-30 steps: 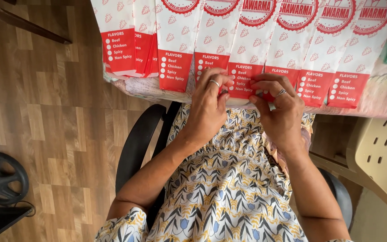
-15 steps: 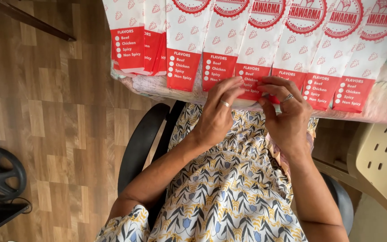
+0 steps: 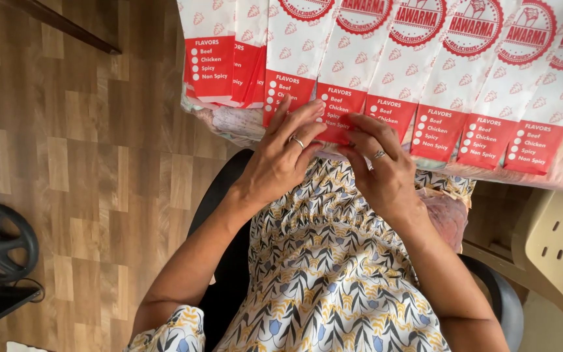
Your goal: The person applies glue to a paper bag using a bottle, folds the bag, and stacks it with others. The person then takes a stack of bags, aligns them, and applies glue to the edges.
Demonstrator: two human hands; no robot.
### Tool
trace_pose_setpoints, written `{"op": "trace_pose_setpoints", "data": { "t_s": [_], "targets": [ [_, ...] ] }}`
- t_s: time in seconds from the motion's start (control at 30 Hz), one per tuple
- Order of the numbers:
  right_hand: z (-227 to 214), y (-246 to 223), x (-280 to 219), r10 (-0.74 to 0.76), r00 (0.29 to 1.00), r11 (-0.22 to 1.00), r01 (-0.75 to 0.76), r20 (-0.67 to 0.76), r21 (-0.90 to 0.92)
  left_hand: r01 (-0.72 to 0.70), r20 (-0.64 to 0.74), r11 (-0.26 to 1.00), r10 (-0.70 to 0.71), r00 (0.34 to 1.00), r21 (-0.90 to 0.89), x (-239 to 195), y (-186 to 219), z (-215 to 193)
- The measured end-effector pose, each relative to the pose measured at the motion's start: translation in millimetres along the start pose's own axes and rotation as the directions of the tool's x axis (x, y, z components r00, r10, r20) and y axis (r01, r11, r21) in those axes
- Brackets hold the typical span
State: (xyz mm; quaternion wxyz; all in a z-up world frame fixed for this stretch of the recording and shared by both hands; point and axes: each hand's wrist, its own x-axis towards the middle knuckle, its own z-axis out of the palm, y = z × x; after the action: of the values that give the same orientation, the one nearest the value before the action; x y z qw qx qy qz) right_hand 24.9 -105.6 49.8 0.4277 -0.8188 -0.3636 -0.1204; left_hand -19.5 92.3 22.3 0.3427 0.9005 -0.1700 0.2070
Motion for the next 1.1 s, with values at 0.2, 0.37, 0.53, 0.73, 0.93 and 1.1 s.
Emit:
{"op": "trace_pose_setpoints", "data": {
  "t_s": [0.2,0.37,0.53,0.73,0.93,1.1],
  "targets": [
    [-3.7,-5.9,4.8,-0.057,0.998,0.998,0.057,-0.009,-0.028,-0.066,-0.079,0.998,0.065,0.995,-0.021,-5.8,-13.8,11.2],
    [-3.0,-3.6,7.5,-0.05,0.999,0.999,0.049,-0.009,-0.018,-0.029,-0.085,0.998,0.024,0.996,-0.051,-0.4,-9.9,5.6],
    [-2.8,-5.0,10.7,0.037,0.999,0.999,-0.036,-0.017,0.022,0.071,-0.12,0.993,-0.081,0.989,-0.09,8.3,-2.1,6.0],
    [-7.3,-4.3,23.0,0.151,0.988,0.983,-0.149,-0.011,0.105,0.271,-0.116,0.942,-0.297,0.948,-0.197,24.8,10.0,-1.4],
    [-1.4,-9.0,28.6,0.151,0.989,0.983,-0.15,-0.004,0.103,0.326,-0.106,0.919,-0.355,0.929,-0.223,22.0,6.4,3.1],
    [-12.5,-1.6,25.7,0.214,0.974,0.963,-0.224,0.079,0.148,0.316,-0.11,0.921,-0.347,0.931,-0.229,18.4,10.0,2.8]
  ]
}}
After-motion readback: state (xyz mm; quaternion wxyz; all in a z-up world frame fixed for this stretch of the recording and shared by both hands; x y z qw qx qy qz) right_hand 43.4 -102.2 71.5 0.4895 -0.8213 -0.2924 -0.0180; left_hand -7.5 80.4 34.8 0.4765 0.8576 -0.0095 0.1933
